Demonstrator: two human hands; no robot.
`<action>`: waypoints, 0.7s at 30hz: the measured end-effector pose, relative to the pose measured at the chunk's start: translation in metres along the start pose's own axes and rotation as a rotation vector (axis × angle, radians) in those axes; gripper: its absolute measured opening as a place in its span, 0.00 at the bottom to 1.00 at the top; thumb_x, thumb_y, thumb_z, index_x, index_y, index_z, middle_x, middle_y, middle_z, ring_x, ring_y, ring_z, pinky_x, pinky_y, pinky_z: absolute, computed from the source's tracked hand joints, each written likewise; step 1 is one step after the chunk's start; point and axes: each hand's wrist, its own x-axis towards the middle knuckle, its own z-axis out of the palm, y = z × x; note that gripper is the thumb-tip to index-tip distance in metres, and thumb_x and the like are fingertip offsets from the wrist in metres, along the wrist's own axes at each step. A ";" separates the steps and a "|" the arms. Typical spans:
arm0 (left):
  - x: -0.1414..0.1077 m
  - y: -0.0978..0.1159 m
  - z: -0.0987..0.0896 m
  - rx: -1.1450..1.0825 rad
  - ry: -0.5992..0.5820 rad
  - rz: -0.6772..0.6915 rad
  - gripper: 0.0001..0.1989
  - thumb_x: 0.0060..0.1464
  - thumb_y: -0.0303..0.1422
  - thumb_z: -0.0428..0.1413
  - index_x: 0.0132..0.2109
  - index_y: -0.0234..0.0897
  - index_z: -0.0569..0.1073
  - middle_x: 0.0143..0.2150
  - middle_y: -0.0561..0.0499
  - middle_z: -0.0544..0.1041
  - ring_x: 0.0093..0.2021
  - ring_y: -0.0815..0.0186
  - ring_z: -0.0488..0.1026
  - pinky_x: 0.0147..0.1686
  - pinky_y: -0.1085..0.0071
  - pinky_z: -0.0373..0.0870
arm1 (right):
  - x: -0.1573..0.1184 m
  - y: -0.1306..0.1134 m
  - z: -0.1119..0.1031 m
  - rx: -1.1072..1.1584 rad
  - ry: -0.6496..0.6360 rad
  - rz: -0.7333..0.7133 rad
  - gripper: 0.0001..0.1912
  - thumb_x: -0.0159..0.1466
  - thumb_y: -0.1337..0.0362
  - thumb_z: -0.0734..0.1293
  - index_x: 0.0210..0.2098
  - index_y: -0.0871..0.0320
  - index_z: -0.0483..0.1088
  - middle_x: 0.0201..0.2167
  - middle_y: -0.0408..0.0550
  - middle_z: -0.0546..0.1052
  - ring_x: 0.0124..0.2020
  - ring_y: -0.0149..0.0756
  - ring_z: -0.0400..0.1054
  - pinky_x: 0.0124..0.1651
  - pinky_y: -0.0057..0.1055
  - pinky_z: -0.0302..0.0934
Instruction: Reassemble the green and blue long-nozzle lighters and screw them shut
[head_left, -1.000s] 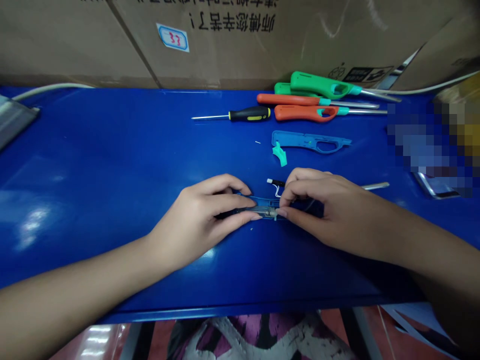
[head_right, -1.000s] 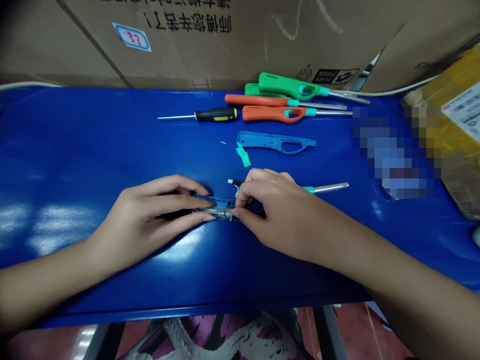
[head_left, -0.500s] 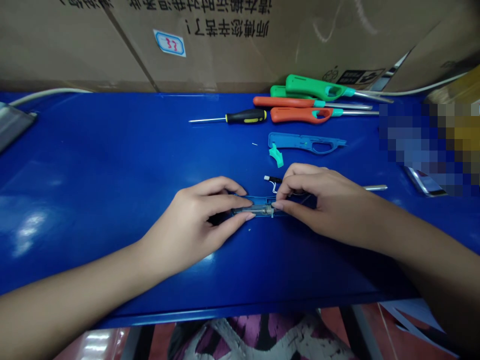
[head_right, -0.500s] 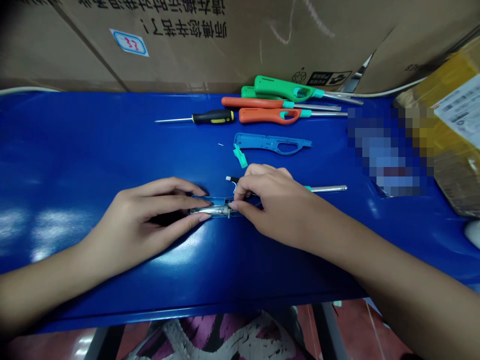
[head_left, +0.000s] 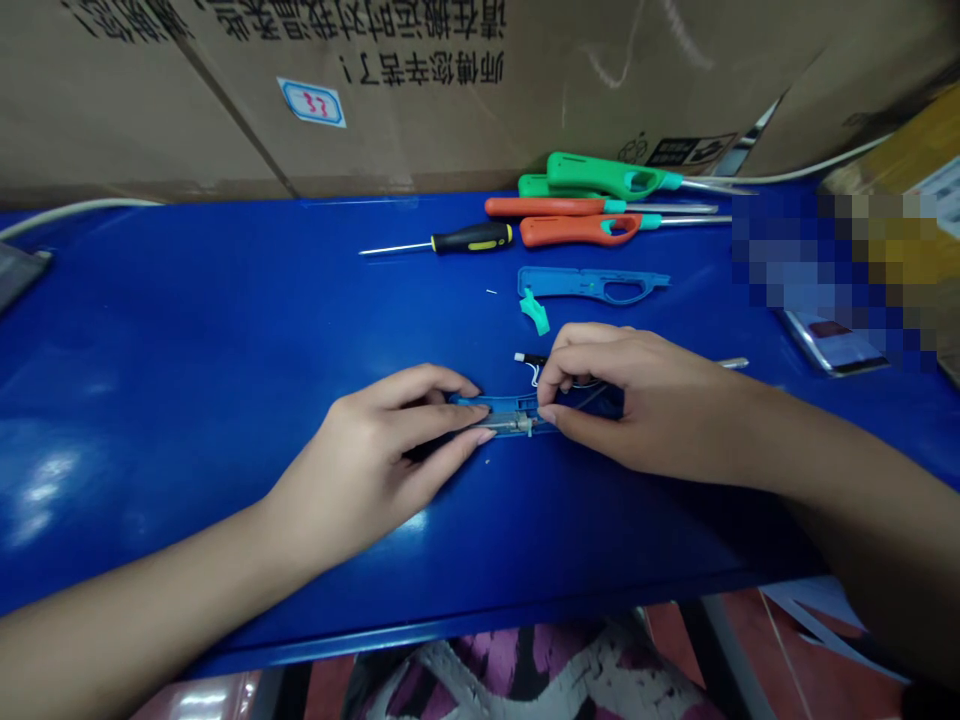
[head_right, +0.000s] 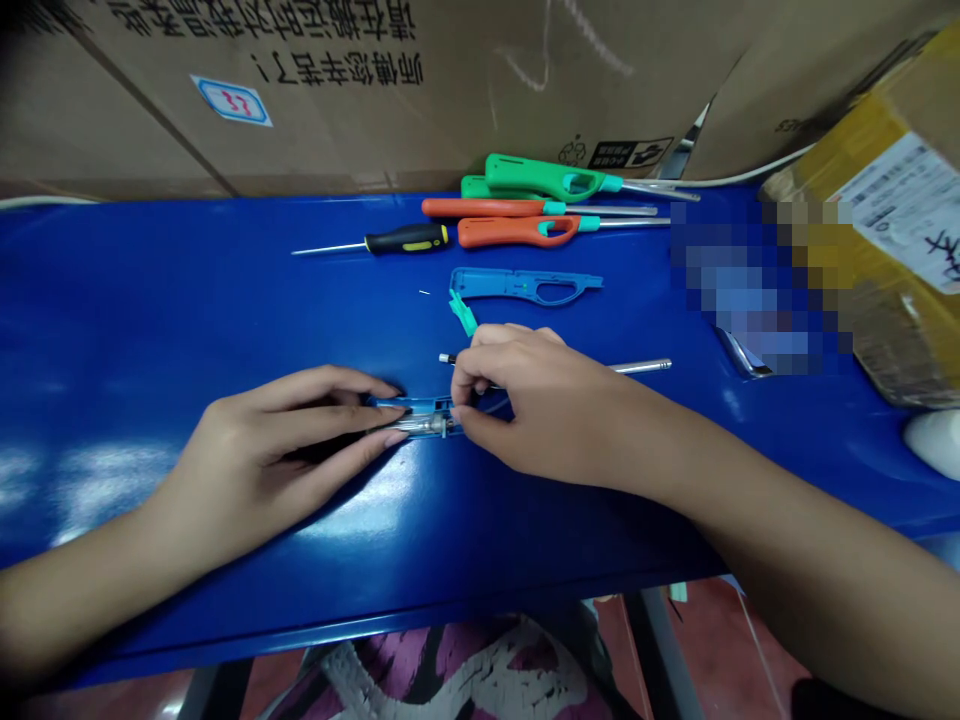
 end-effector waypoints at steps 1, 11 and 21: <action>0.000 0.000 0.000 -0.008 0.000 -0.010 0.08 0.62 0.30 0.61 0.47 0.35 0.82 0.48 0.45 0.79 0.43 0.68 0.79 0.45 0.74 0.76 | 0.000 0.000 0.000 0.001 -0.001 -0.012 0.05 0.65 0.64 0.66 0.38 0.52 0.75 0.40 0.43 0.75 0.41 0.36 0.68 0.45 0.36 0.57; 0.001 0.000 0.002 -0.131 -0.002 -0.191 0.06 0.57 0.33 0.64 0.43 0.43 0.84 0.46 0.48 0.80 0.42 0.65 0.80 0.40 0.71 0.78 | 0.004 0.002 0.008 0.041 -0.010 -0.016 0.04 0.64 0.61 0.71 0.35 0.53 0.74 0.38 0.42 0.75 0.43 0.36 0.67 0.47 0.36 0.57; 0.005 0.000 0.003 -0.140 -0.012 -0.191 0.04 0.59 0.33 0.64 0.42 0.43 0.83 0.44 0.50 0.80 0.37 0.69 0.77 0.34 0.74 0.73 | 0.002 0.002 0.008 0.023 -0.003 -0.039 0.04 0.64 0.60 0.71 0.37 0.53 0.75 0.40 0.43 0.75 0.45 0.38 0.67 0.50 0.39 0.54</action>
